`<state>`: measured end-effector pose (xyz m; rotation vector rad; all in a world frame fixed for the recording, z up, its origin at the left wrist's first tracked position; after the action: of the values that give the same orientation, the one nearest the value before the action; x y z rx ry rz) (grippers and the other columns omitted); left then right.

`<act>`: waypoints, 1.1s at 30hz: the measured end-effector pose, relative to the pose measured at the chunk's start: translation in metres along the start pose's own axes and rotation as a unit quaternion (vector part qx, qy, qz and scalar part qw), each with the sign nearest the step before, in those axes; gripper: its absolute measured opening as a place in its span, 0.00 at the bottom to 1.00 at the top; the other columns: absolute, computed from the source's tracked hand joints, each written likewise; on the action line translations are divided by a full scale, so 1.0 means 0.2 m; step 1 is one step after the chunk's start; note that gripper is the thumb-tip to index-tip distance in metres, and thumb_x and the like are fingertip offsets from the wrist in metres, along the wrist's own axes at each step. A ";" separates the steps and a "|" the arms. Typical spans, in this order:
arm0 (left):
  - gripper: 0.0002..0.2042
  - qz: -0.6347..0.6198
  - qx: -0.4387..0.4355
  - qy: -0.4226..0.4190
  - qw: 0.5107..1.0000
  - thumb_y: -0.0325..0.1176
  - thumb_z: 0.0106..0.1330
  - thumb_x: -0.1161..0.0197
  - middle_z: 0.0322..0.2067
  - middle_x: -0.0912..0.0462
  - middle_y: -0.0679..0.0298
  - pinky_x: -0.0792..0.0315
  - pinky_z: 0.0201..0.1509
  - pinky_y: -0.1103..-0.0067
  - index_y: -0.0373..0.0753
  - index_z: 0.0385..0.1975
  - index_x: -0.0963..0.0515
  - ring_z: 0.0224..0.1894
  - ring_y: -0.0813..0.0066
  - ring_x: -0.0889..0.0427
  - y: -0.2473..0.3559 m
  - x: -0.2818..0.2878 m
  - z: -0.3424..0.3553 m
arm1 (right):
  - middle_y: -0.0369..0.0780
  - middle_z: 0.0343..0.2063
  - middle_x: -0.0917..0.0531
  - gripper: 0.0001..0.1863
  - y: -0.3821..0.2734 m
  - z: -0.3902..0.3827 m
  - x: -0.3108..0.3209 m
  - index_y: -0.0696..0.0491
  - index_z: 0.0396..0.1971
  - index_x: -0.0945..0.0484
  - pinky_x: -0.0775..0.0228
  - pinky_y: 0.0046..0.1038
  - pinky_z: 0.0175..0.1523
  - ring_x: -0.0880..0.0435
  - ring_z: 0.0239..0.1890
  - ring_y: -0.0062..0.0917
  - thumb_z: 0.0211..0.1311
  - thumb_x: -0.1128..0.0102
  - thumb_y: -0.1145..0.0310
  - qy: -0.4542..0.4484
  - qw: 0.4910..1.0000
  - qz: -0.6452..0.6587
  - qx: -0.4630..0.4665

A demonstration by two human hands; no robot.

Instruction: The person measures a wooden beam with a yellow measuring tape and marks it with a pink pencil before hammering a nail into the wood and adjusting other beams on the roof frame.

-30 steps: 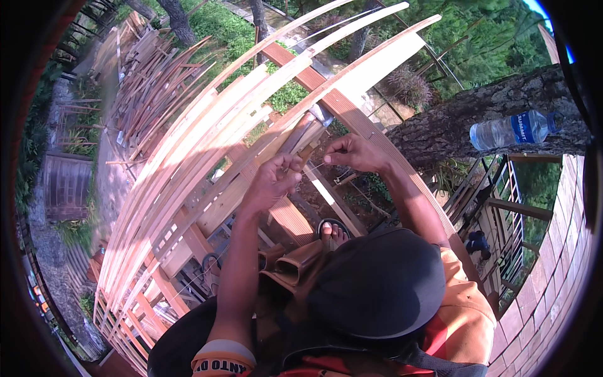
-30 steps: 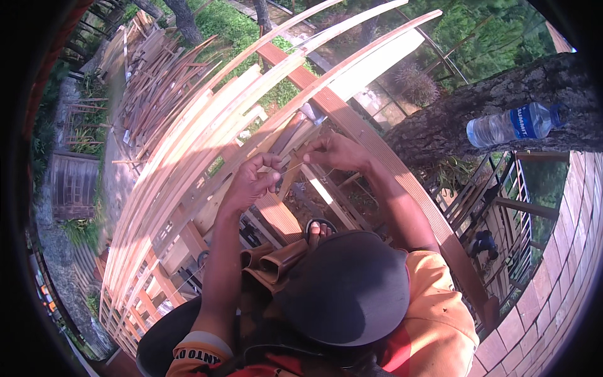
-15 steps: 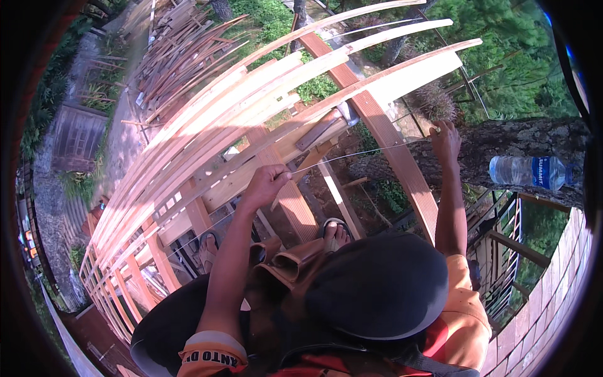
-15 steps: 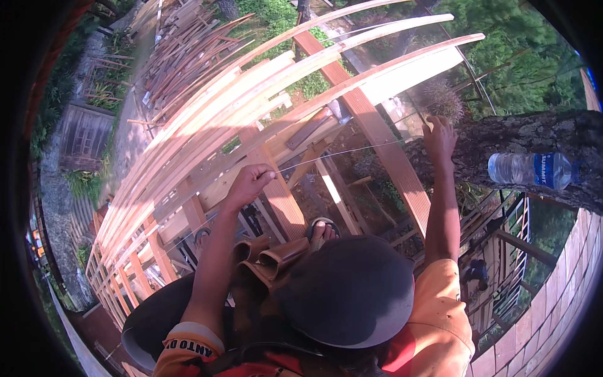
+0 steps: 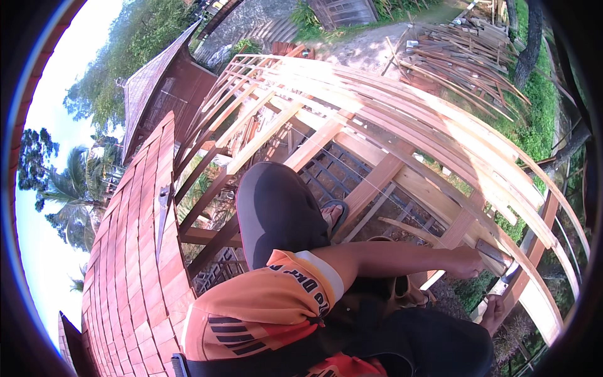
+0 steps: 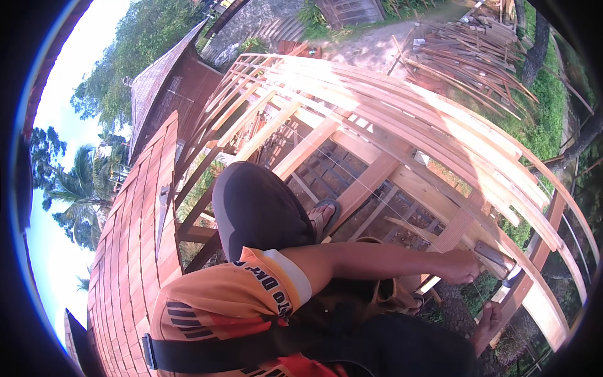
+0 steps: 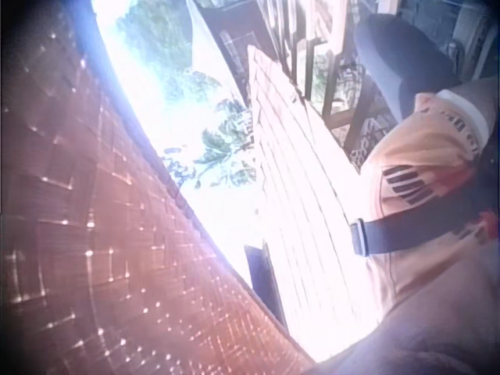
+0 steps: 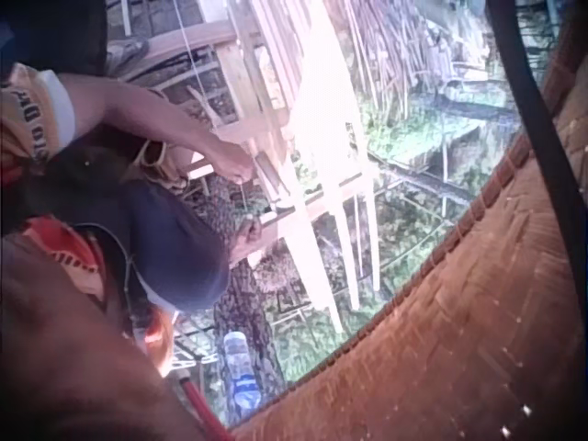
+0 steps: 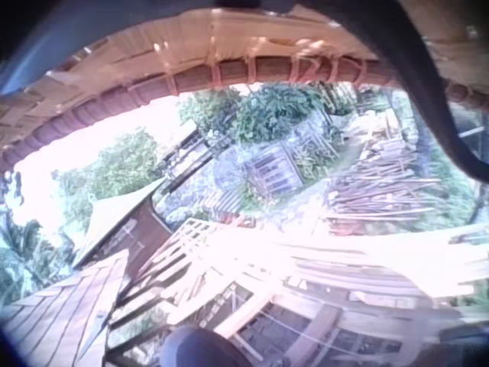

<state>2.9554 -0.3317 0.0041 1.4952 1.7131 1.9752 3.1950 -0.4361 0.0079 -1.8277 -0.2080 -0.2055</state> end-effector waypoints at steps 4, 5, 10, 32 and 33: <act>0.07 0.003 -0.044 0.011 0.999 0.35 0.55 0.40 0.24 0.19 0.54 0.26 0.34 0.58 0.40 0.23 0.20 0.30 0.52 0.18 -0.02 -0.08 -0.04 | 0.38 0.24 0.25 0.14 0.12 -0.07 0.31 0.60 0.32 0.24 0.36 0.29 0.39 0.29 0.31 0.25 0.70 0.47 0.63 0.013 0.995 -0.101 0.002; 0.07 0.013 -0.040 -0.025 0.999 0.35 0.53 0.40 0.24 0.19 0.54 0.26 0.35 0.58 0.39 0.23 0.20 0.30 0.52 0.17 -0.06 -0.11 -0.03 | 0.38 0.24 0.25 0.14 0.16 -0.05 0.33 0.60 0.32 0.24 0.36 0.29 0.39 0.29 0.31 0.25 0.70 0.47 0.63 0.008 0.995 -0.102 -0.001; 0.08 0.106 -0.034 -0.117 0.987 0.34 0.51 0.39 0.25 0.18 0.52 0.24 0.36 0.60 0.36 0.25 0.19 0.31 0.51 0.17 -0.06 -0.12 0.03 | 0.48 0.27 0.22 0.13 0.35 -0.04 0.56 0.61 0.37 0.24 0.32 0.37 0.39 0.23 0.33 0.35 0.69 0.48 0.65 0.088 0.945 -0.314 0.041; 0.17 -0.072 0.018 -0.318 0.945 0.34 0.60 0.44 0.40 0.16 0.47 0.24 0.45 0.63 0.39 0.49 0.19 0.38 0.52 0.15 -0.56 0.16 -0.26 | 0.49 0.32 0.16 0.11 0.66 -0.36 0.35 0.53 0.42 0.21 0.25 0.44 0.37 0.16 0.36 0.46 0.68 0.46 0.62 0.227 0.798 -0.558 -0.005; 0.16 -0.165 0.108 -0.295 0.935 0.32 0.62 0.45 0.40 0.15 0.51 0.23 0.45 0.65 0.41 0.48 0.19 0.37 0.54 0.15 -0.55 0.23 -0.34 | 0.50 0.30 0.16 0.13 0.48 -0.26 0.27 0.51 0.43 0.21 0.25 0.47 0.37 0.17 0.34 0.51 0.68 0.49 0.60 0.201 0.820 -0.528 -0.093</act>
<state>2.8306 -0.3104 -0.0490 1.5257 1.7780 1.0536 3.2699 -0.5086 -0.0546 -1.6184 -0.9176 -1.4157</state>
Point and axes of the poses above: each hand's wrist, its own z-axis towards the middle knuckle, its own x-axis out of the back of the hand, y = z × x, the point moved 2 cm from there along z, towards the middle knuckle
